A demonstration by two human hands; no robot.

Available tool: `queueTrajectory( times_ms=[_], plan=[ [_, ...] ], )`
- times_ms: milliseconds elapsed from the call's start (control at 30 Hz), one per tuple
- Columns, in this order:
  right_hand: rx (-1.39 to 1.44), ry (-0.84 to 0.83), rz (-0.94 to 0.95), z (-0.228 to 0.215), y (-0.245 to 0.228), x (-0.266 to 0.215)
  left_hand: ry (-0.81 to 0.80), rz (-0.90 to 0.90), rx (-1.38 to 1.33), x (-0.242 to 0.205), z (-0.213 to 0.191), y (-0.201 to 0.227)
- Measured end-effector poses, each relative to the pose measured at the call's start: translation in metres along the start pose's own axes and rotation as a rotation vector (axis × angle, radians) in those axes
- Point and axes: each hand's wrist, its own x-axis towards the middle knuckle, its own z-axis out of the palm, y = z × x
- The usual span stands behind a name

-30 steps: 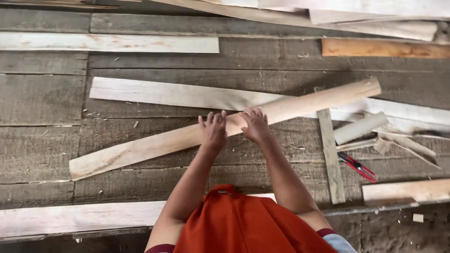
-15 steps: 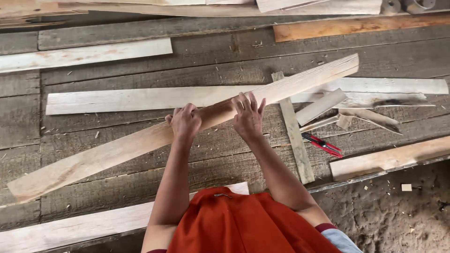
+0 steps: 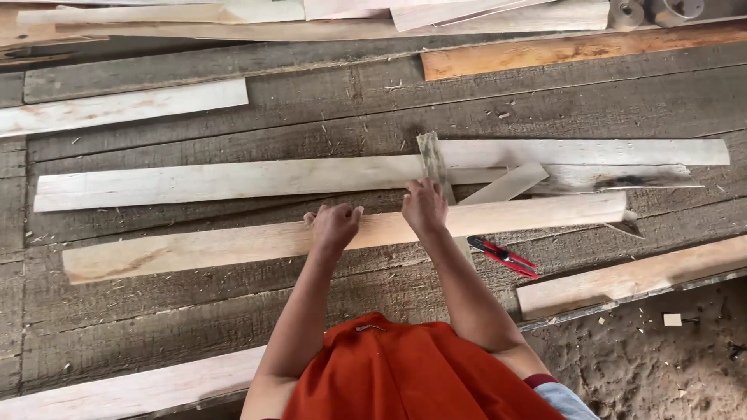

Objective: The person selects and positions thin wooden planks on a workbench, then uses a red utility knife to cut them to size. The person repeatedly aligns the planks and makes cuts, handling each piece individually.

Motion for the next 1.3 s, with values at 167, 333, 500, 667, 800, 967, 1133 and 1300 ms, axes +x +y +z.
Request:
queueTrajectory(
  times_ms=[167,333,500,667,800,967,1133,1300],
  plan=[
    [-0.011,-0.040,0.147,-0.011,0.046,0.011,-0.047,0.012,0.049,0.015,0.028,0.018],
    [0.032,-0.026,0.084,-0.018,0.053,0.019,0.048,0.044,0.094,0.028,0.054,0.016],
    [0.236,-0.055,-0.167,-0.020,0.032,0.022,0.087,0.094,0.069,0.032,0.056,0.009],
    [0.165,0.197,-0.177,0.012,0.065,0.068,0.113,0.116,0.180,0.062,0.095,-0.022],
    [0.056,0.021,-0.016,-0.027,0.052,0.074,0.141,0.135,0.245,0.077,0.110,-0.027],
    [-0.053,-0.068,0.002,-0.045,0.040,0.086,0.216,0.263,0.195,0.083,0.125,-0.014],
    [-0.139,-0.014,-0.106,-0.029,0.069,0.119,0.126,0.297,0.110,0.097,0.135,-0.002],
    [0.065,0.105,-0.198,-0.045,0.070,0.127,-0.053,0.142,-0.391,0.119,0.180,0.006]
  ],
)
